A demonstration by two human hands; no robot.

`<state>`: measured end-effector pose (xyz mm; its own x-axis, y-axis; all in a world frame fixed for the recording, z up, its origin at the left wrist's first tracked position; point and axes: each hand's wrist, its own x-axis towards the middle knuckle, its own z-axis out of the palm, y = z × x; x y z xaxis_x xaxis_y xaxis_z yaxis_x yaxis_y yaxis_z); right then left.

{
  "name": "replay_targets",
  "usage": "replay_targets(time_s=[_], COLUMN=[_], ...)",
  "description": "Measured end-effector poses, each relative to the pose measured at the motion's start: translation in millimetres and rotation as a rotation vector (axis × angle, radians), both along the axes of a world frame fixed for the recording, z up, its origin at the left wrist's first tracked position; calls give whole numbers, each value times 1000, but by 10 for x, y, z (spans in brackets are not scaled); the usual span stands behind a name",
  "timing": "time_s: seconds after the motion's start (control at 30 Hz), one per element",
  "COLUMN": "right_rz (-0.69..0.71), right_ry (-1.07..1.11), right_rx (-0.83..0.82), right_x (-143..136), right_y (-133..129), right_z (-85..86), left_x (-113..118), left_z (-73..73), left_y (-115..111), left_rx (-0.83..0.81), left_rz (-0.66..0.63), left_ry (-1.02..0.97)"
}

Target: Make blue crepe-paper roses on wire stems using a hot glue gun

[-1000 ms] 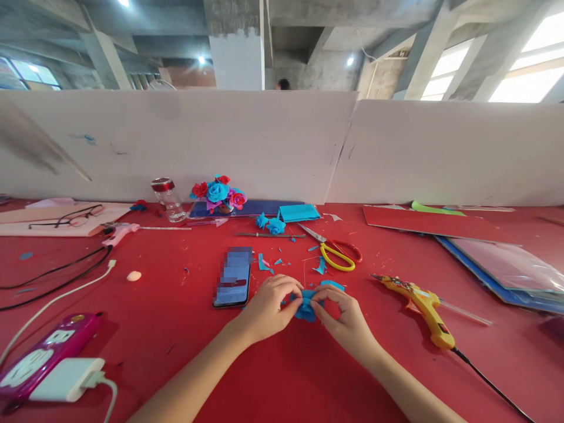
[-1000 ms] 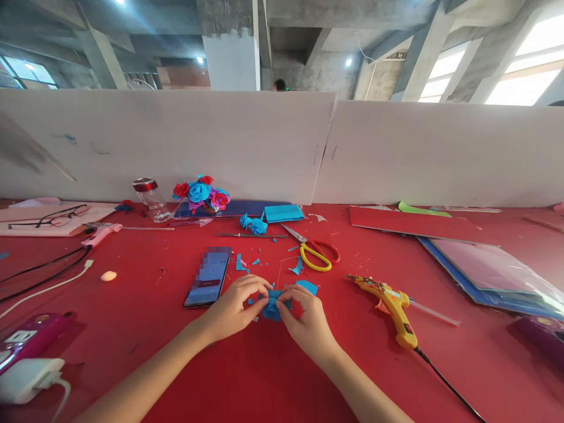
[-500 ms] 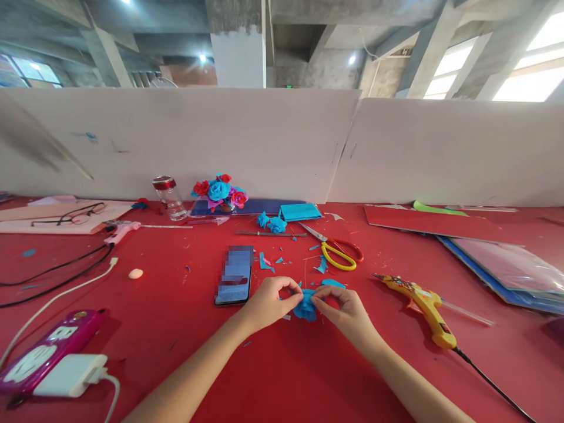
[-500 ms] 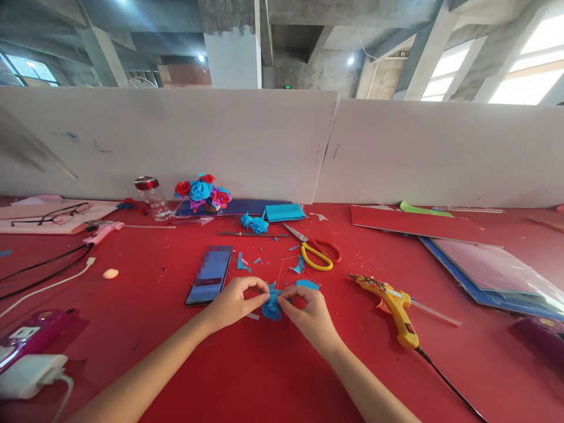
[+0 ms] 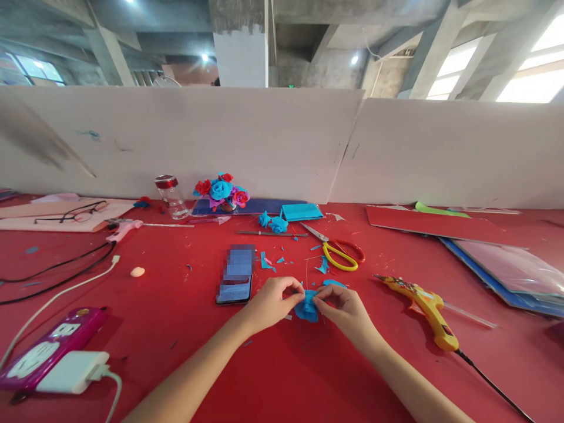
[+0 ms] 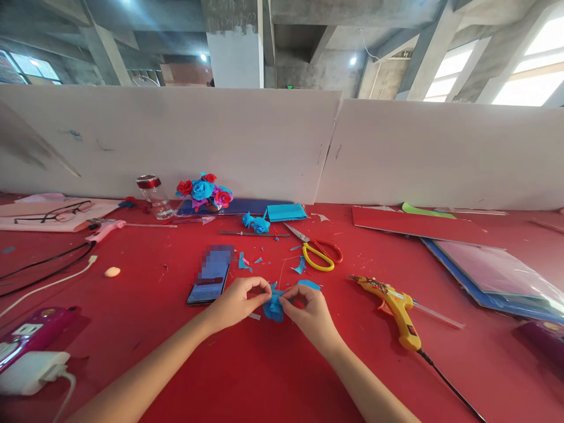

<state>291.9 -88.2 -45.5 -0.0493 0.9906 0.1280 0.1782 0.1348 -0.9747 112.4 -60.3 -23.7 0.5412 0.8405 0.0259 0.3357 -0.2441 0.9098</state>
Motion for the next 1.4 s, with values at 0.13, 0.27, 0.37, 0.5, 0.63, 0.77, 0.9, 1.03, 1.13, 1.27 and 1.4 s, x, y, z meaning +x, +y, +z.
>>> replay_targets(time_s=[0.13, 0.27, 0.37, 0.5, 0.63, 0.77, 0.9, 1.03, 1.13, 1.27, 1.4], right_rz=[3, 12, 26, 35, 57, 68, 78, 81, 74, 64, 56], right_ry=[50, 108, 148, 178, 190, 222, 269, 305, 320, 325, 328], right_rx=[-37, -74, -100, -123, -141, -138, -132, -133, -128, -122, -112], right_x=[-4, 3, 12, 18, 5, -17, -28, -22, -15, -14, -21], right_y=[2, -9, -24, -40, -41, -44, -56, -64, -63, -63, -65], right_z=[13, 38, 57, 68, 68, 71, 88, 91, 82, 80, 94], left_x=[-9, -18, -18, -1, 15, 15, 11, -6, -19, -19, -16], left_z=[-1, 27, 51, 36, -1, -3, 29, 66, 64, 49, 65], left_y=[18, 11, -28, -79, -84, -70, -59, -65, -83, -102, -108], left_rx=[36, 127, 178, 106, 121, 158, 213, 385, 446, 451, 446], left_rz=[12, 90, 87, 92, 111, 112, 123, 89, 96, 124, 147], left_ry=[-52, -65, -28, -22, -22, -28, -53, -46, -5, 47, 74])
